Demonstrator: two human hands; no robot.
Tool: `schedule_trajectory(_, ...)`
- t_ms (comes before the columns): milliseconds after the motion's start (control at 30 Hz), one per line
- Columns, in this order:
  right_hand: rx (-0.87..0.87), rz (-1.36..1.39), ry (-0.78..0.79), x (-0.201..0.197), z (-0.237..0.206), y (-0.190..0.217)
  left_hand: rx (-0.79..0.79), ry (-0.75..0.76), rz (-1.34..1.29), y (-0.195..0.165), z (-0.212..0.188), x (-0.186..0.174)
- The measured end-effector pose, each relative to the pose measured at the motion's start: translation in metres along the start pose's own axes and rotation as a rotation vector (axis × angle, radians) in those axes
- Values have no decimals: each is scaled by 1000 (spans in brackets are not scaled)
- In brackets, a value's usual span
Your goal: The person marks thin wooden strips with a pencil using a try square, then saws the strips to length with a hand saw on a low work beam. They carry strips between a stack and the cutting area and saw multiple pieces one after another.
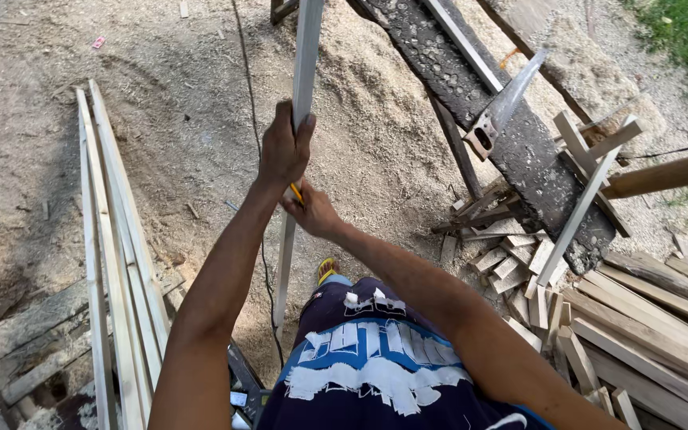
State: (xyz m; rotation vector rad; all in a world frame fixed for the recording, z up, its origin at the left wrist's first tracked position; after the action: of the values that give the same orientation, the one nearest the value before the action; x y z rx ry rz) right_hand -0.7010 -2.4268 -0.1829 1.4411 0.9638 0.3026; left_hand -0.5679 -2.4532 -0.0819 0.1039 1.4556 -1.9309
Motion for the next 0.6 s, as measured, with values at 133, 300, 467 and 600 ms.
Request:
schedule_trajectory(133, -251, -71, -139, -22, 50, 15, 20, -34, -49, 5, 37, -18)
schedule_trajectory(300, -95, -19, -255, -73, 133, 32, -202, -151, -318, 30, 59, -37)
schedule_trajectory(467, -390, 63, -324, -150, 213, 60, -289, 18, -42, 38, 53, -8)
schedule_trajectory(600, -387, 103, -342, -209, 278, 68, -287, 102, -14, 23, 42, 48)
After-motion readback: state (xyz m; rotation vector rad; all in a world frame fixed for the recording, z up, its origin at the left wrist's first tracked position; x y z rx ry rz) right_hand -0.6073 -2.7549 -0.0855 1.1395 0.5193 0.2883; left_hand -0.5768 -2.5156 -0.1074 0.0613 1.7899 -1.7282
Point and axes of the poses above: each hand's wrist, its own z-axis towards the middle knuckle, its own x-axis out of the palm, y = z × x, the point moved 1 cm from there along z, towards the middle knuckle, and after that the axes turned 4 degrees about z, right-handed, at the moved point
